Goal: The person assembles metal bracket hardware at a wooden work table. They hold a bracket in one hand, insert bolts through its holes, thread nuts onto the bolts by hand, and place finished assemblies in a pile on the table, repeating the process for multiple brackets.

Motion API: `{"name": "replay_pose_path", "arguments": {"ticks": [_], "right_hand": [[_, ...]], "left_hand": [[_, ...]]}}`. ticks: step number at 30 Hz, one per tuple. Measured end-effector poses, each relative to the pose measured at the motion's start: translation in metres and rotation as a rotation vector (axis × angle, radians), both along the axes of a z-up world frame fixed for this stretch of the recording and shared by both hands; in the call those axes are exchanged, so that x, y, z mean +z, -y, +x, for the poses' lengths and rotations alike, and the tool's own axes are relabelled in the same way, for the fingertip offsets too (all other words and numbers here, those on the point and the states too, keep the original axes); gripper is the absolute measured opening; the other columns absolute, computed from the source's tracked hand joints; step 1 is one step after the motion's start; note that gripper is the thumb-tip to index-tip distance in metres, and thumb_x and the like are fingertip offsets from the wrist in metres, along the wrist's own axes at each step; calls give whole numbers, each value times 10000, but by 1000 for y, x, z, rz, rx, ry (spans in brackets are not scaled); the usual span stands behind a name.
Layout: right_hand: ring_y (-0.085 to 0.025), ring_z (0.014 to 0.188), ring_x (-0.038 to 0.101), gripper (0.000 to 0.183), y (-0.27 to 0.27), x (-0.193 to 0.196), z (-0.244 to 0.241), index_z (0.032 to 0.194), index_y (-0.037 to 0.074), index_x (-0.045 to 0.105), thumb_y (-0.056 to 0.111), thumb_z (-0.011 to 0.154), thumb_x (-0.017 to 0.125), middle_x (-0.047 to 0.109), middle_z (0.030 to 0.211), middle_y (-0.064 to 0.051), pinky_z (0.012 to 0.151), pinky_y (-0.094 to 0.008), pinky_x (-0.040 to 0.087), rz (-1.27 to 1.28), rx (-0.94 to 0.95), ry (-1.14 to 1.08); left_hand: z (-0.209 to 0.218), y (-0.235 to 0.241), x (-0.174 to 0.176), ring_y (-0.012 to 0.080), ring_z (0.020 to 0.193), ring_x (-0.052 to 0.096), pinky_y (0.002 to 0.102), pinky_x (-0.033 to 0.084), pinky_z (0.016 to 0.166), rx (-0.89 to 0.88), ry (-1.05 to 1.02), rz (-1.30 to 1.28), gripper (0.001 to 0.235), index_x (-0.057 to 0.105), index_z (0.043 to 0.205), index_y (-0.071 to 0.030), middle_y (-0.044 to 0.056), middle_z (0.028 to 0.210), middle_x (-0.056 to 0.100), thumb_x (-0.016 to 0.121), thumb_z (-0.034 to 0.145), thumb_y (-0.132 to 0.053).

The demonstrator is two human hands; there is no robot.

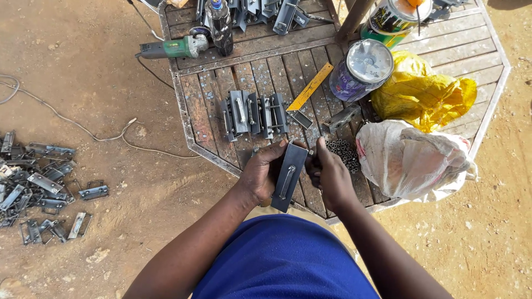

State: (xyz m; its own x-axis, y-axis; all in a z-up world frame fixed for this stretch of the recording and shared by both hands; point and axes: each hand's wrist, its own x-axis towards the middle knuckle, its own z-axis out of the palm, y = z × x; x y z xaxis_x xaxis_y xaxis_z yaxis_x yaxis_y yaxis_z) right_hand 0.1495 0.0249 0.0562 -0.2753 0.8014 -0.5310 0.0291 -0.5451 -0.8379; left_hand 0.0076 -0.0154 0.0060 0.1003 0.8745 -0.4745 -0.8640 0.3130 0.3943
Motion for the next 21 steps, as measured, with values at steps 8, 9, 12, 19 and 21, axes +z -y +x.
{"name": "replay_pose_path", "arguments": {"ticks": [8,9,12,19,21], "right_hand": [[-192,493,378,350,-3,-23,12,882,121,543,404,1081,489,381,600,-34,473,-331,324,183,100,170],[-63,422,234,479,-5,-20,8,716,109,444,418,1078,500,207,572,96,382,-216,215,-259,-6,-189],[-59,416,287,381,-5,-29,8,837,113,560,413,1071,533,288,600,79,382,-221,245,-151,-108,-170],[-275,967,710,483,13,-44,18,1298,-152,559,-145,821,483,630,1100,-217,839,-380,613,30,-196,-95],[-293,951,751,345,17,-46,21,1262,-156,594,-85,965,434,692,1038,-226,855,-430,640,71,-165,-94]], "left_hand": [[1,-2,-15,208,856,743,325,597,768,-18,-16,46,288,772,1147,-56,153,951,789,714,960,-268],[0,1,-12,207,867,745,327,600,772,-27,-12,43,297,772,1146,-49,158,959,789,714,960,-273],[2,-1,-29,254,826,720,389,609,755,23,-1,-150,311,764,1122,-108,146,918,766,749,937,-358],[-8,-5,-54,296,1036,709,441,572,911,147,-20,-361,433,686,1249,-84,200,1140,737,608,1012,-438],[-6,2,-41,274,887,702,413,584,838,243,53,-366,406,674,1156,-80,147,968,702,616,1015,-457]]}}
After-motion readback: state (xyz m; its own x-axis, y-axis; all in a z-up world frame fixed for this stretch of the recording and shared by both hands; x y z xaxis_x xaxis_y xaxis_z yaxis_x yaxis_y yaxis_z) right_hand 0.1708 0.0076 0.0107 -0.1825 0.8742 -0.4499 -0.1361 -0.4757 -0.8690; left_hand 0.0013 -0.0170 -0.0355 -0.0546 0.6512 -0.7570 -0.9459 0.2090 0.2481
